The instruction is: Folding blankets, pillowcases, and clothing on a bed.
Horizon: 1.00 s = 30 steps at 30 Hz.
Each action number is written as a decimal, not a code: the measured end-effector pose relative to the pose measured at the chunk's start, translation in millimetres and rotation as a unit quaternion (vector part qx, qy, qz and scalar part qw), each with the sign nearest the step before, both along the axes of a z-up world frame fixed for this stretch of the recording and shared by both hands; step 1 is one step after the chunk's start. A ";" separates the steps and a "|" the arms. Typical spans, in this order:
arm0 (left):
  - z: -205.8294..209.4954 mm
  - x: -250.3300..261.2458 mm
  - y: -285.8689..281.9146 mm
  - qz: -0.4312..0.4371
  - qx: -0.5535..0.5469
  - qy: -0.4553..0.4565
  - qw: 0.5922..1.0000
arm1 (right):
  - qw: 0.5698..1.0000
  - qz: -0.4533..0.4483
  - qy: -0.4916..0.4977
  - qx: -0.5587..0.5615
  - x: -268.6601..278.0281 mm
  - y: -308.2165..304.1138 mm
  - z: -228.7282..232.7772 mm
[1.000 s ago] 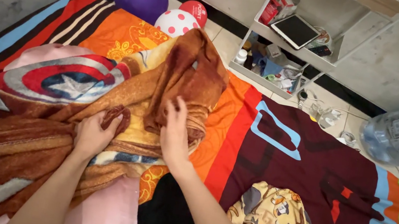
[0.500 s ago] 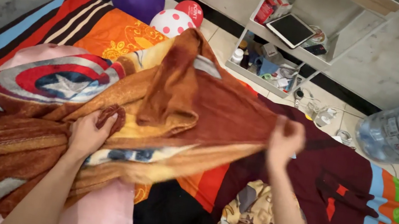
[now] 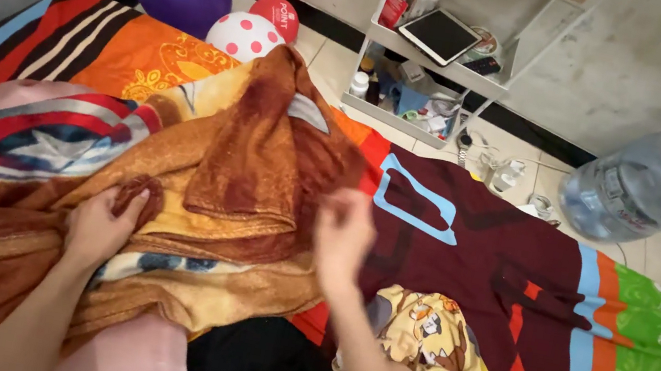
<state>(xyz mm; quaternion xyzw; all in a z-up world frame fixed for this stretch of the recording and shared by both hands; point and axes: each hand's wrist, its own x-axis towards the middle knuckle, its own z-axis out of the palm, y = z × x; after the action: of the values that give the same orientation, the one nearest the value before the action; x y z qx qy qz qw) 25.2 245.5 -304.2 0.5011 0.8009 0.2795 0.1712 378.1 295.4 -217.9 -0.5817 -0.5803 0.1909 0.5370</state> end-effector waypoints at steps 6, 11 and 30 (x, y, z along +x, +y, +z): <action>0.3 -3.4 1.8 0.004 -0.002 -0.011 1.000 | 0.997 0.075 0.014 -0.004 -19.9 23.3 23.6; -5.8 -6.1 -0.2 -0.003 0.011 0.013 1.000 | 0.954 -0.260 -0.125 0.078 123.8 36.2 -39.0; -2.5 -3.2 0.2 0.002 0.000 0.034 0.999 | 0.809 0.169 0.530 -0.189 88.3 98.5 -81.5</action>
<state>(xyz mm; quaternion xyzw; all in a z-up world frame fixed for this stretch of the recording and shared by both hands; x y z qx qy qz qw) 21.9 245.7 -306.7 0.5089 0.8073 0.2620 0.1434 466.3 393.9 -299.4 -0.3725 -0.2472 0.6632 0.6003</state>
